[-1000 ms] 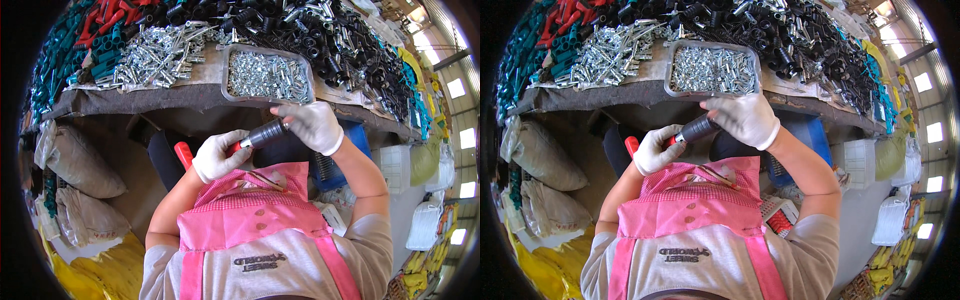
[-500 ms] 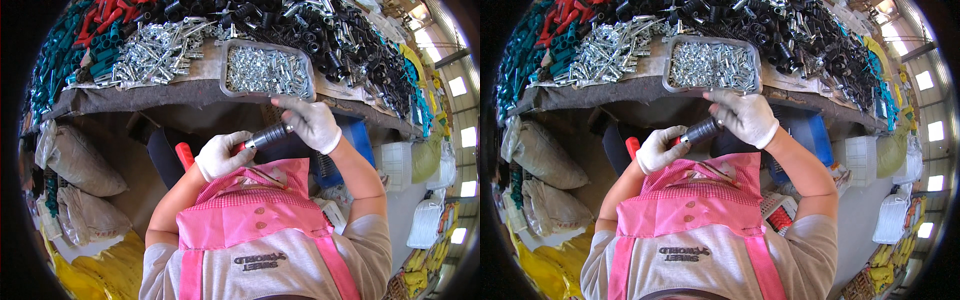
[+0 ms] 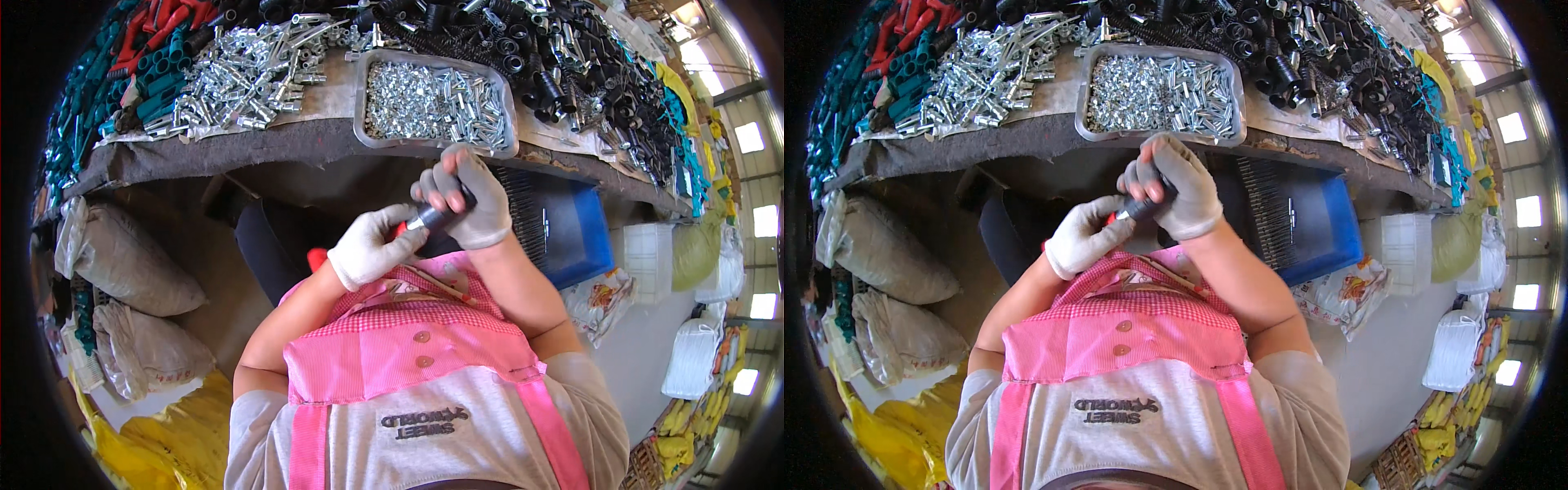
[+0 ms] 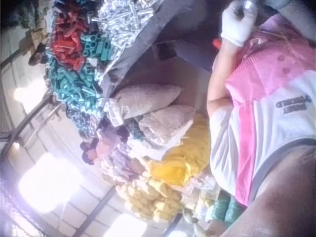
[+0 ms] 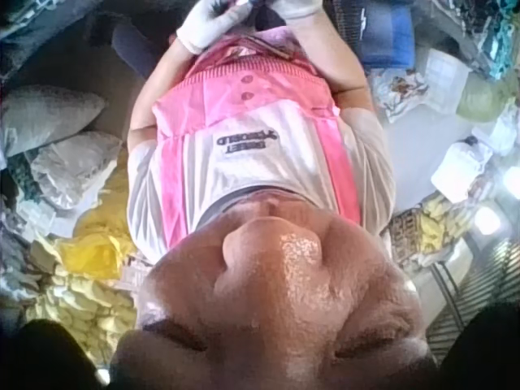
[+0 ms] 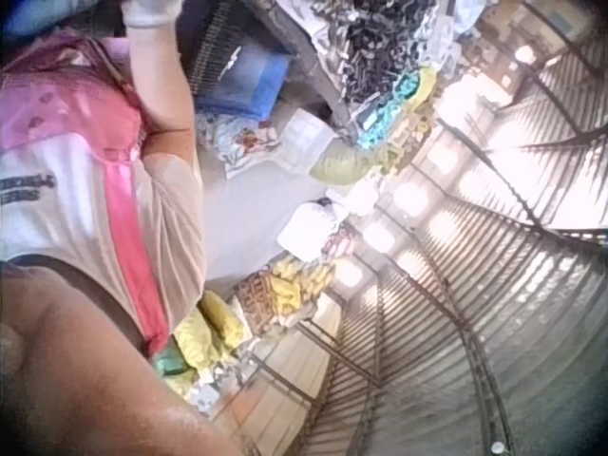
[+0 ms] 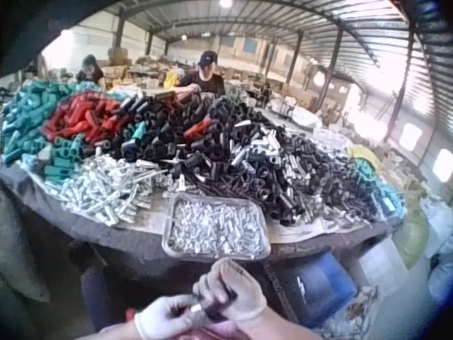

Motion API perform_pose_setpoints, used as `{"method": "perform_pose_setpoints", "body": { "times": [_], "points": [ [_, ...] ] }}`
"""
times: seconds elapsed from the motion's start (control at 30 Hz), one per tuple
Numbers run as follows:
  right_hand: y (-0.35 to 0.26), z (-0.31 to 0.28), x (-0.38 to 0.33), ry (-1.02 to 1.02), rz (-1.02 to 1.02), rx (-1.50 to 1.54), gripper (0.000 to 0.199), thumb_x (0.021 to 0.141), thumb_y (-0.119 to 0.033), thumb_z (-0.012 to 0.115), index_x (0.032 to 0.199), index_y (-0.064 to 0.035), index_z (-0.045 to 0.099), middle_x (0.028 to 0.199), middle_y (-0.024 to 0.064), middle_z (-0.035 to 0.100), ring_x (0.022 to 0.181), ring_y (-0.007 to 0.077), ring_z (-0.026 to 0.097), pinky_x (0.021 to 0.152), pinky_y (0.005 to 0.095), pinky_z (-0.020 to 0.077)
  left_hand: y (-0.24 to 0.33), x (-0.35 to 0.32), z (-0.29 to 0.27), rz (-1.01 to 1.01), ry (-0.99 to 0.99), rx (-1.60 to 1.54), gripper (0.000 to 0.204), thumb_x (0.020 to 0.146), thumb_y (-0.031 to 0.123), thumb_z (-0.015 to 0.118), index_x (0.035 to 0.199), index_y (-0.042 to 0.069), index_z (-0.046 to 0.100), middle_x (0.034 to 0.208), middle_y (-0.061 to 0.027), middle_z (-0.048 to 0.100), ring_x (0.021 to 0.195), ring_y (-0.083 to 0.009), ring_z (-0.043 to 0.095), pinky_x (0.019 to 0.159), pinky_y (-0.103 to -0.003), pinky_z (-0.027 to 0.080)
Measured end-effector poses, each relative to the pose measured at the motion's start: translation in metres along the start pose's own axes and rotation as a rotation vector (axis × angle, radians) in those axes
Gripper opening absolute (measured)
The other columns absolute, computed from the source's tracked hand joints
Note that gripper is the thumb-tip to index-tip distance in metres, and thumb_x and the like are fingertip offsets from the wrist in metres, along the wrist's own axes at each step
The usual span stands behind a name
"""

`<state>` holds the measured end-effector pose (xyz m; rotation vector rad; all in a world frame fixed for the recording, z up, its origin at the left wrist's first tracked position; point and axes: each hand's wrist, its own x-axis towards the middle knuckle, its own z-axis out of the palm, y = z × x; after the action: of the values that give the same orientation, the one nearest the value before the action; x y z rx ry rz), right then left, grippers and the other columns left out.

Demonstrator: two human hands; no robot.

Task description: Assembling metal pins into plastic handles at a factory workbench.

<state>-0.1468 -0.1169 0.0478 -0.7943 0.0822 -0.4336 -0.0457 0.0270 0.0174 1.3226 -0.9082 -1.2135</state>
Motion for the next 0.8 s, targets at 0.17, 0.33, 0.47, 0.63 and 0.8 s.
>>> {"method": "perform_pose_setpoints", "body": {
  "times": [0.17,0.33,0.47,0.63,0.8],
  "points": [
    [0.040,0.005,-0.004,0.222,-0.198,-0.312,0.054,0.093,-0.034,0.054,0.135,-0.0084,0.032,0.105,0.0107,0.057,0.098,0.0216,0.056,0.093,0.0360,0.0429,-0.002,-0.004,-0.010,0.180,0.257,0.257,0.023,0.087,0.020,0.061,0.102,0.001,0.060,0.074,-0.0079,0.060,0.069,-0.0151,0.058,0.066,-0.031,0.048],
    [0.040,0.000,-0.059,-0.339,0.083,-1.182,0.078,0.070,-0.015,0.074,0.136,0.0001,0.034,0.113,0.0215,0.059,0.099,0.0286,0.063,0.086,0.0357,0.0484,0.029,-0.005,-0.053,0.583,0.520,-0.815,0.041,0.094,0.026,0.049,0.128,0.006,0.038,0.102,-0.0111,0.056,0.093,-0.0205,0.056,0.094,-0.041,0.041],
    [-0.001,-0.001,-0.074,-0.164,0.020,-1.247,0.052,0.073,-0.012,0.073,0.118,0.0034,0.052,0.094,0.0173,0.065,0.085,0.0285,0.067,0.078,0.0319,0.0509,-0.015,0.005,-0.109,0.234,0.724,-1.170,0.017,0.087,0.017,0.060,0.095,0.004,0.052,0.064,-0.0005,0.049,0.058,-0.0145,0.052,0.088,-0.040,0.046],
    [0.005,-0.005,-0.082,-0.007,0.178,-1.252,0.045,0.075,-0.014,0.073,0.113,0.0017,0.054,0.094,0.0130,0.066,0.086,0.0202,0.066,0.080,0.0306,0.0498,-0.058,0.027,-0.086,-0.005,0.868,-1.390,0.019,0.086,0.012,0.057,0.072,0.009,0.044,0.062,-0.0012,0.045,0.051,-0.0138,0.047,0.085,-0.040,0.050],
    [0.052,-0.051,-0.072,0.054,0.418,-1.544,0.045,0.078,-0.025,0.069,0.115,-0.0047,0.055,0.088,0.0217,0.064,0.081,0.0326,0.066,0.074,0.0379,0.0522,-0.221,0.091,-0.061,-0.567,0.976,-1.149,0.015,0.087,0.022,0.056,0.080,0.009,0.051,0.072,-0.0058,0.053,0.061,-0.0210,0.052,0.067,-0.043,0.051]
  ]
}}
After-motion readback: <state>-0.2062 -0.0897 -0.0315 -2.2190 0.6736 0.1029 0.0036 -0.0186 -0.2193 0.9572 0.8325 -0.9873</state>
